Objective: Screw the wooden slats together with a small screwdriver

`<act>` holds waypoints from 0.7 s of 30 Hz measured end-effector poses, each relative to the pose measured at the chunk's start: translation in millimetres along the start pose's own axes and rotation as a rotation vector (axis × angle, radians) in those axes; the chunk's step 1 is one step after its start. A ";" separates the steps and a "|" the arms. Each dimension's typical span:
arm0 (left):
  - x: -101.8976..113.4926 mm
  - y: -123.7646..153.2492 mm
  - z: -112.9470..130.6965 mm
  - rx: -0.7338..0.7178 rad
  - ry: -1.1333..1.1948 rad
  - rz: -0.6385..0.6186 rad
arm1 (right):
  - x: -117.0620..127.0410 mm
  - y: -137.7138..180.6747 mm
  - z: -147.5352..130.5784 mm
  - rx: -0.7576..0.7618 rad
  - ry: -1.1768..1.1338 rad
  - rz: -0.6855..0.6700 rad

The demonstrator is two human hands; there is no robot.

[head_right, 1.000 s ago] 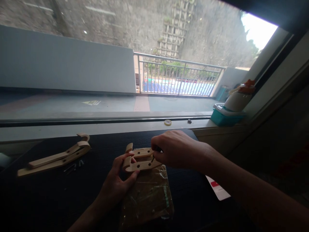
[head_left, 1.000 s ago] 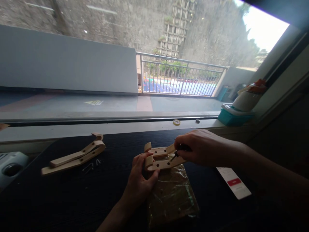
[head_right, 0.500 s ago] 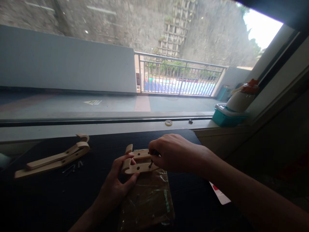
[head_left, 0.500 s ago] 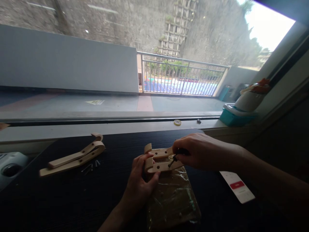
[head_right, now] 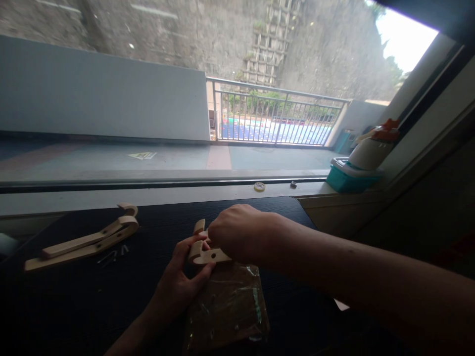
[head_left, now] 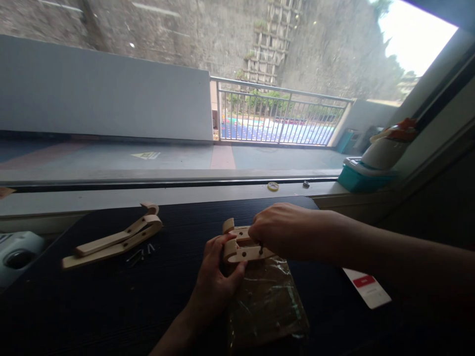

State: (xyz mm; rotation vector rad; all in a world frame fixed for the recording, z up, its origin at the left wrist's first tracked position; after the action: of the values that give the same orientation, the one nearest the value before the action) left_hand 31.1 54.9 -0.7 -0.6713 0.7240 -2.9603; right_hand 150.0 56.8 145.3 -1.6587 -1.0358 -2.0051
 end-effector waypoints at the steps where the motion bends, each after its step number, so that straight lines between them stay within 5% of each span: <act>1: -0.3 -0.1 -0.1 0.004 0.004 -0.001 | -2.0 -0.1 5.0 -0.027 -0.023 0.013; 9: -1.3 -0.3 0.7 0.021 0.034 0.010 | -2.6 8.8 30.5 -0.225 -0.049 0.084; 21: -1.1 0.3 1.3 0.033 0.059 -0.002 | -5.0 6.7 13.3 -0.077 -0.001 0.041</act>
State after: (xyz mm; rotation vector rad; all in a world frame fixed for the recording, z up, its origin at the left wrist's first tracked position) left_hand 32.7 54.2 -0.2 -0.5858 0.6772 -2.9982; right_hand 165.0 60.8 143.4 -1.7059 -0.9284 -2.0415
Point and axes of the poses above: each hand's wrist, its own y-axis away from the middle knuckle, its own x-axis out of the back of the hand, z = x × y, the point moved 5 cm from there along -y, towards the middle knuckle, and after that the axes turned 5 degrees about z, right-handed, at the moved point
